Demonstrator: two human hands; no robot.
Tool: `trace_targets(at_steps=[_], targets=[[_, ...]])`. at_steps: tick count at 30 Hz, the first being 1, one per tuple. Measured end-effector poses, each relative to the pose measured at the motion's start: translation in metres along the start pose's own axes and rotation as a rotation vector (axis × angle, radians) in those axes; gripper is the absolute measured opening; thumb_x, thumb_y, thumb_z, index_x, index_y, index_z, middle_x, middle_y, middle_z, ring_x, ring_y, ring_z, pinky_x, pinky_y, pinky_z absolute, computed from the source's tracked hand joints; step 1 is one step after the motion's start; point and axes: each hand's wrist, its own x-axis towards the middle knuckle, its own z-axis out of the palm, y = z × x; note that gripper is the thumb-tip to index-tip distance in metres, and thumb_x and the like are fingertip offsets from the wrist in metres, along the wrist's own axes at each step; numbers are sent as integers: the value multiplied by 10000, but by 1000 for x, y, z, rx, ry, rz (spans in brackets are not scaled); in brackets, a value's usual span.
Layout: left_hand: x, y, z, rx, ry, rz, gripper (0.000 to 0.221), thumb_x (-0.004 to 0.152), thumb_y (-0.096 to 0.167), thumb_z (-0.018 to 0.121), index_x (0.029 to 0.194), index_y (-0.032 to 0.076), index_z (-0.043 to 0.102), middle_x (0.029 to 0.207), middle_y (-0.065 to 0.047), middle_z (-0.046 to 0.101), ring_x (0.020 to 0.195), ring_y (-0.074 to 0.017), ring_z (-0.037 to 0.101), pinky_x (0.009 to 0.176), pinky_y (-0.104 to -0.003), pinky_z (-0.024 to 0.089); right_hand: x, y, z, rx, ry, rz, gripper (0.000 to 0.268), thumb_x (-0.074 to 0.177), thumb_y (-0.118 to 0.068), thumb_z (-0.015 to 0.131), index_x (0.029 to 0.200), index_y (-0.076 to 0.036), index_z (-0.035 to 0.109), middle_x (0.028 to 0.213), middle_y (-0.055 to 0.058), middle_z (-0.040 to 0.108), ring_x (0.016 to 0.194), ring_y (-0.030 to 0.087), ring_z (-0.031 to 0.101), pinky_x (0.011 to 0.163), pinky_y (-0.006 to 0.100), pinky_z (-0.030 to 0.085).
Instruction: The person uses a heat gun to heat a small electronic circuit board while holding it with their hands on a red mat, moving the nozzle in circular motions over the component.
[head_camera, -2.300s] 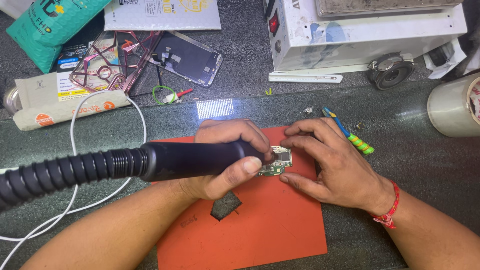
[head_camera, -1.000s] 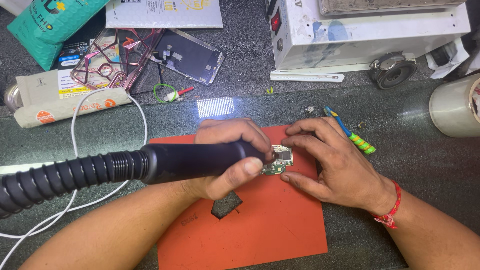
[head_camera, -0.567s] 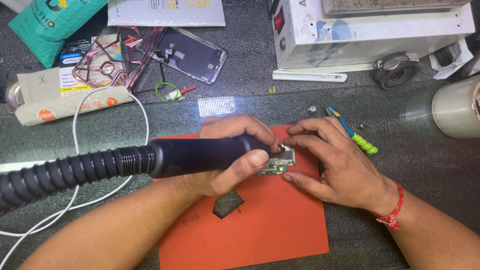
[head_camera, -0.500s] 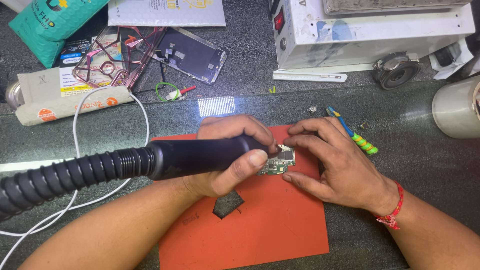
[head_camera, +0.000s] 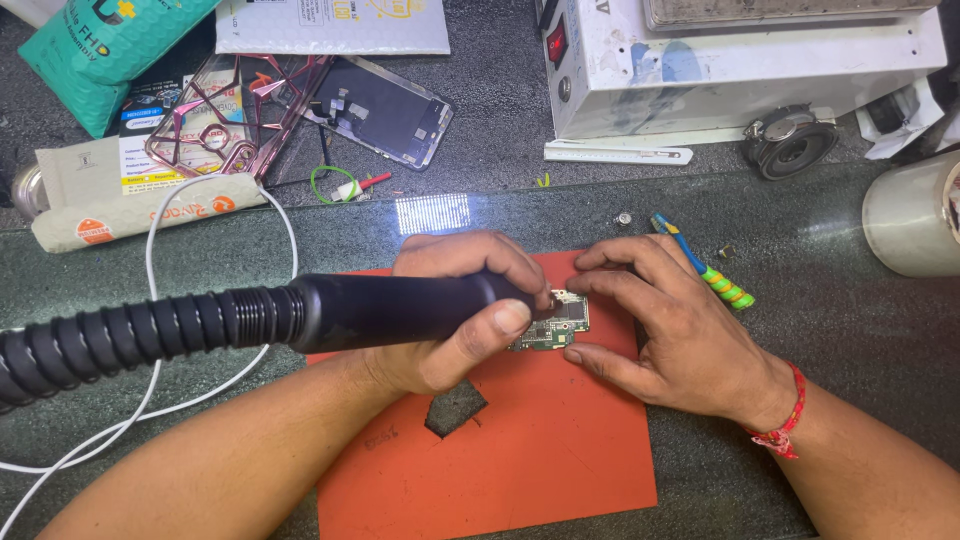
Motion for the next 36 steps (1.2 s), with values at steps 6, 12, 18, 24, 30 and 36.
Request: trace_targets(at_steps=[6, 12, 18, 24, 30, 36], targets=[[-2, -3, -1, -29, -5, 89, 385, 1023, 382, 608, 1036, 0, 651, 1004, -130, 735, 884, -187, 739, 836, -307, 611, 2, 1, -1, 35, 13, -23, 516, 718, -303, 847, 1135, -39, 697, 1229, 122, 605, 1170, 297, 571, 998, 434, 444], [-7, -12, 1, -221, 64, 114, 530, 1020, 511, 627, 1052, -17, 588, 949, -143, 712, 896, -209, 716, 866, -353, 612, 0, -2, -1, 10, -1, -137, 476, 749, -367, 851, 1095, -71, 712, 1210, 89, 621, 1155, 279, 561, 1000, 443, 404], [-10, -16, 13, -278, 134, 82, 753, 936, 759, 606, 958, 9, 540, 854, -130, 679, 801, -173, 670, 758, -325, 568, -1, -6, 3, 4, -4, -176, 458, 778, -378, 832, 1103, -75, 721, 1199, 63, 634, 1181, 251, 573, 1095, 487, 337], [0, -20, 33, -298, 178, 24, 887, 832, 888, 523, 929, 8, 570, 761, -63, 608, 690, -134, 625, 608, -269, 500, -3, -10, 8, 17, -29, -151, 516, 755, -428, 850, 1106, -74, 718, 1181, 83, 631, 1171, 266, 572, 1134, 533, 258], [19, -1, 44, 14, 115, 171, 846, 935, 881, 390, 850, 61, 584, 735, -17, 626, 678, -102, 614, 619, -244, 470, 0, -15, 12, 133, 7, -216, 659, 795, -420, 848, 1282, -37, 624, 1293, 110, 622, 1327, 356, 514, 1175, 527, 294], [36, 7, 44, -380, 33, 151, 682, 994, 686, 519, 1025, 6, 554, 940, -116, 687, 757, -166, 656, 703, -305, 550, 6, -20, 9, 182, 159, -295, 891, 777, -397, 838, 1430, 89, 475, 1543, 299, 341, 1437, 467, 332, 1137, 484, 351]])
